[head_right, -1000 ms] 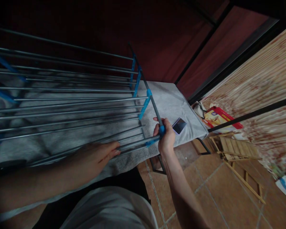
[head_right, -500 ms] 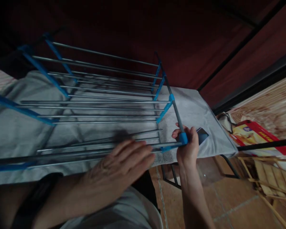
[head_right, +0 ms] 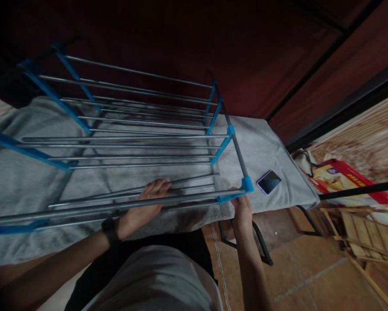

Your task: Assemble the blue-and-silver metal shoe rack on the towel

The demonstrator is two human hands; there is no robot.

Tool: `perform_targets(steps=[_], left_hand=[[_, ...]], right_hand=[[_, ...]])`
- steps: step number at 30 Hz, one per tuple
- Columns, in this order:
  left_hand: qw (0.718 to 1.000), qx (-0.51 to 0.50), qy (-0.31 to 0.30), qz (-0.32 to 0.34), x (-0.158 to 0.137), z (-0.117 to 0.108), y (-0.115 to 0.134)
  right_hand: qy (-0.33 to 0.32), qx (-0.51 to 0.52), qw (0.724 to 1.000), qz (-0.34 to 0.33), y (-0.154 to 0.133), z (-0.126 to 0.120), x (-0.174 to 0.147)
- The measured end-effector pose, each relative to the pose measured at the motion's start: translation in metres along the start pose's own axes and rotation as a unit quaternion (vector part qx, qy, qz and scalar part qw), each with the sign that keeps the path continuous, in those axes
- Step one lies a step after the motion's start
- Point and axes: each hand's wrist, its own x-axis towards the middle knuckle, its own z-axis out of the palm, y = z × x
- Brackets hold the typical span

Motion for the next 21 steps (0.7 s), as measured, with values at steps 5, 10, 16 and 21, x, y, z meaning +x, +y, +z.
perform_targets(steps=[5,10,16,21], left_hand=[[0.999,-0.018,-0.028,0.004,0.019,0.017,-0.008],[0.997,-0.003,-0.070,0.020,0.041,0.037,-0.014],[0.995,0.021,-0.080,0.055,0.058,0.033,-0.014],[0.996,0.033,-0.046,0.070,0.049,0.012,0.007]], right_hand=[[-0.014,-0.049,0.999,0.017,0.026,-0.008,-0.002],[-0.018,-0.053,0.998,0.007,0.026,-0.005,-0.005],[0.013,-0.053,0.998,0.033,0.033,-0.008,0.000],[0.010,-0.055,0.998,0.039,0.040,-0.010,0.005]])
